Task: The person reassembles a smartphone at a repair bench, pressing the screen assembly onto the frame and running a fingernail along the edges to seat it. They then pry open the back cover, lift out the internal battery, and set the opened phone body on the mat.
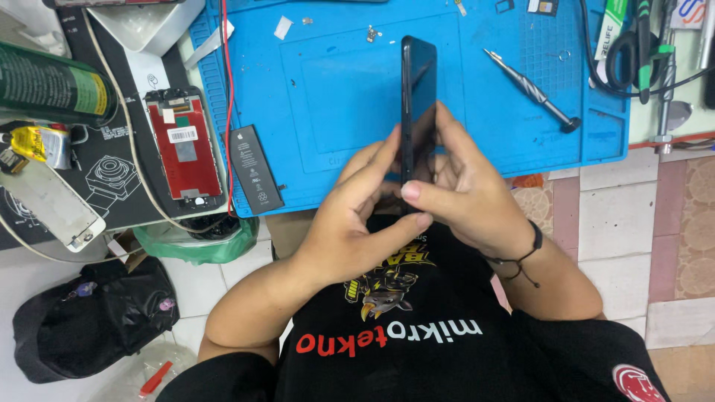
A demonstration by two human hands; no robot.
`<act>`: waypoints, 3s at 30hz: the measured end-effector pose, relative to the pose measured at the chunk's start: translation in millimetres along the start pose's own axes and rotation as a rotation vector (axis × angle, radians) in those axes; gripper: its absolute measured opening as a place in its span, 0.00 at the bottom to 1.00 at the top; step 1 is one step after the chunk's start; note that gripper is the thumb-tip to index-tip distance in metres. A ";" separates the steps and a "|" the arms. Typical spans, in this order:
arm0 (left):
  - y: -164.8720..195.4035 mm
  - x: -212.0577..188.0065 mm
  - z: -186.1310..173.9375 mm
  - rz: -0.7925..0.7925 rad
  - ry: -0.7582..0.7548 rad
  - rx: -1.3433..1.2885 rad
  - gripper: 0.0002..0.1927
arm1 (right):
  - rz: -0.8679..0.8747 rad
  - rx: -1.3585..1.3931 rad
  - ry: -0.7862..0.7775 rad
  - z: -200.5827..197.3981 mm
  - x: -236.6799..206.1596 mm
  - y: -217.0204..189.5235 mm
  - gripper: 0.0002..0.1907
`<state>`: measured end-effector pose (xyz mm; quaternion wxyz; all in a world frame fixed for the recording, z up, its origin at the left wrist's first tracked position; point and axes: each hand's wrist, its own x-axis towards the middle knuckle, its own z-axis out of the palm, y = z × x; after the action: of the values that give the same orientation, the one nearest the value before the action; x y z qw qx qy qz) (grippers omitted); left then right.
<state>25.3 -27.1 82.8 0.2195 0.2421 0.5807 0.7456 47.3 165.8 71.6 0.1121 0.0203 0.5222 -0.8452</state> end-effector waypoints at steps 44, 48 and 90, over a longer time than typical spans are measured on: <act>6.4 24.7 -32.9 0.002 0.418 -0.198 0.22 | -0.210 -1.077 -0.034 7.9 11.9 -38.7 0.54; 8.4 24.9 -33.4 -0.016 0.431 -0.203 0.21 | -0.281 -1.160 -0.028 13.1 10.5 -41.0 0.55; -14.6 5.4 7.8 -0.102 0.216 -0.289 0.37 | -0.015 -0.511 -0.119 -0.9 5.9 -21.5 0.49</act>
<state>26.5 -14.6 70.8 0.2260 0.0967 0.4993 0.8308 37.0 174.9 89.1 0.1380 -0.0623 0.7112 -0.6865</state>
